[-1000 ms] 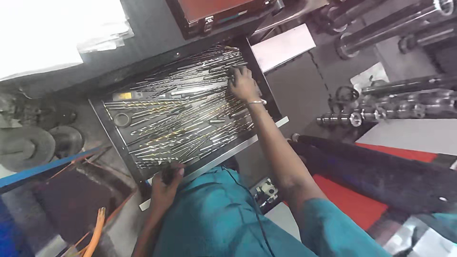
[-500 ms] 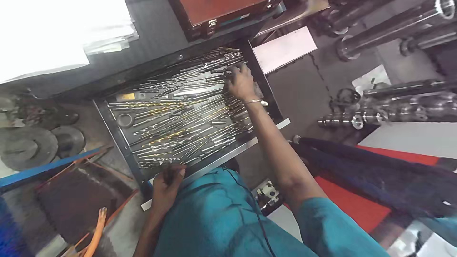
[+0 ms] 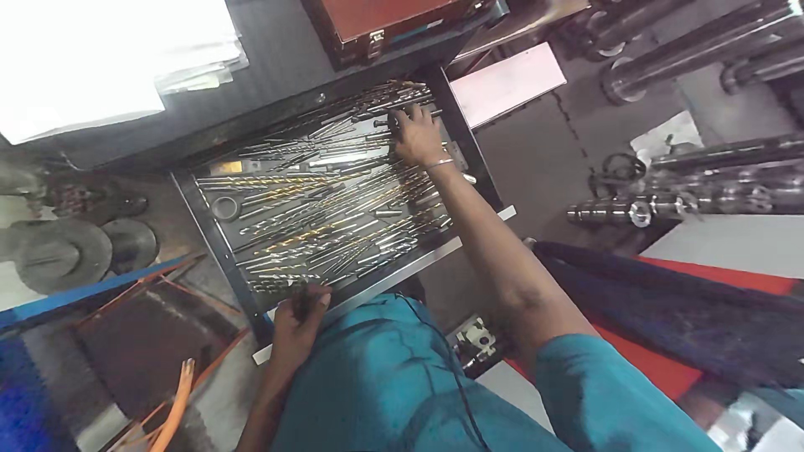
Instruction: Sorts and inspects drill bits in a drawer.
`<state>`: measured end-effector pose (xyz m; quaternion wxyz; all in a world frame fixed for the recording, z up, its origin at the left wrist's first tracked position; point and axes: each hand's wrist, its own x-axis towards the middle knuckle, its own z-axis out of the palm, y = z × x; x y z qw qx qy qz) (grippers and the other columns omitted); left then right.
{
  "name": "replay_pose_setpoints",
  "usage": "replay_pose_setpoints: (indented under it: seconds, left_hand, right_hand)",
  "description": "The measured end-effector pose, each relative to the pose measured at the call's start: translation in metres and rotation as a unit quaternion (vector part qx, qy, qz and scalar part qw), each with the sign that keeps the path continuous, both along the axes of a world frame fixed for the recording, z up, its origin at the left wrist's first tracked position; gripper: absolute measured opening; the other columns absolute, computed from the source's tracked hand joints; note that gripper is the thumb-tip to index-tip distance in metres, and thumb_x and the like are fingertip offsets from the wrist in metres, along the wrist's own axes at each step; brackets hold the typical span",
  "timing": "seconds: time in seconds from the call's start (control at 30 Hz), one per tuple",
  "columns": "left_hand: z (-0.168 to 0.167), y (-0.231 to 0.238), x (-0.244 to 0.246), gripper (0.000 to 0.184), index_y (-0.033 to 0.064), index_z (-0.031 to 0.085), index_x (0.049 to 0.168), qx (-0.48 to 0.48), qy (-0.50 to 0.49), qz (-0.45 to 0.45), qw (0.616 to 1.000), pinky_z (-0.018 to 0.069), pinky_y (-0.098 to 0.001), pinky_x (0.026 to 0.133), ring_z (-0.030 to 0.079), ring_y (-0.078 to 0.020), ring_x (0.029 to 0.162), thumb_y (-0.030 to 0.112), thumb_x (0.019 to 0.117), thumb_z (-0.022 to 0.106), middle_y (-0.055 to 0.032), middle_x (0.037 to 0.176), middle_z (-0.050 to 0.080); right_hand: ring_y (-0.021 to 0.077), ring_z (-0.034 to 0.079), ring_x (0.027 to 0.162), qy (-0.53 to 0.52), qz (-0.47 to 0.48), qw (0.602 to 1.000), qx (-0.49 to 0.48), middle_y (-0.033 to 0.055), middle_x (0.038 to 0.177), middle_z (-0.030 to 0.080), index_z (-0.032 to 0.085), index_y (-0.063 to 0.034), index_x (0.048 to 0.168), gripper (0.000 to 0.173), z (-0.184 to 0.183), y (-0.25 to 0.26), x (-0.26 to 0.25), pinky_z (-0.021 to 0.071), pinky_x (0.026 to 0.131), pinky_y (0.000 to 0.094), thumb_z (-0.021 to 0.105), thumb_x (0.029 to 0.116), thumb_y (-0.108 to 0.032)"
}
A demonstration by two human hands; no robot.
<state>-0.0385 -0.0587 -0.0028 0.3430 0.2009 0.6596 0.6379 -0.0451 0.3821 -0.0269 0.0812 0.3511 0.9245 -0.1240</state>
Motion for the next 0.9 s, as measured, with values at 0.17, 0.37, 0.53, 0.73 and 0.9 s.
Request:
replay_pose_setpoints:
  seconds: [0.17,0.37,0.53,0.73,0.9]
  left_hand:
    - [0.001,0.000,0.000,0.015,0.0132,0.072,0.109,-0.006,0.011,-0.004,1.000,0.0552,-0.0172,0.066,0.065,0.0005,0.073,0.020,0.0960,0.069,0.0080,0.093,0.074]
    - [0.000,-0.002,0.002,0.015,0.0143,0.071,0.110,-0.006,0.011,0.010,1.000,0.0579,-0.0199,0.071,0.069,-0.0017,0.078,0.020,0.0960,0.069,0.0076,0.097,0.075]
    - [0.001,0.000,0.002,0.015,0.0124,0.072,0.108,-0.010,0.014,0.008,1.000,0.0563,-0.0178,0.066,0.066,0.0004,0.073,0.020,0.0956,0.069,0.0086,0.093,0.074]
    - [0.001,0.000,0.001,0.015,0.0129,0.072,0.107,-0.021,0.019,0.002,1.000,0.0520,-0.0155,0.059,0.060,0.0028,0.065,0.023,0.0961,0.069,0.0105,0.086,0.072]
    - [0.002,-0.001,0.000,0.014,0.0144,0.071,0.109,-0.007,0.013,0.003,1.000,0.0543,-0.0169,0.064,0.064,0.0009,0.071,0.019,0.0961,0.068,0.0086,0.092,0.074]
  right_hand:
    - [0.0484,0.045,0.137,-0.031,0.009,0.999,0.019,0.0255,0.149,0.049,0.065,-0.0133,0.134,0.050,0.011,0.005,-0.009,0.0388,0.100,0.0733,0.068,0.0901,-0.037]
    - [0.0443,0.053,0.131,0.009,0.040,0.999,0.027,0.0198,0.137,0.062,0.070,-0.0089,0.126,0.034,0.012,0.010,-0.011,0.0432,0.100,0.0681,0.061,0.0975,-0.024]
    - [0.0445,0.055,0.130,0.007,0.047,0.998,0.034,0.0208,0.138,0.061,0.068,-0.0081,0.130,0.035,0.006,0.008,-0.007,0.0439,0.101,0.0666,0.061,0.0965,-0.017]
    - [0.0440,0.054,0.130,-0.005,0.056,0.998,0.031,0.0210,0.137,0.060,0.068,-0.0082,0.127,0.035,0.009,0.012,-0.009,0.0451,0.100,0.0653,0.064,0.0954,-0.022]
    - [0.0430,0.057,0.128,0.023,0.052,0.998,0.039,0.0209,0.137,0.062,0.068,-0.0079,0.127,0.034,-0.003,0.015,-0.008,0.0448,0.103,0.0634,0.059,0.0990,-0.026]
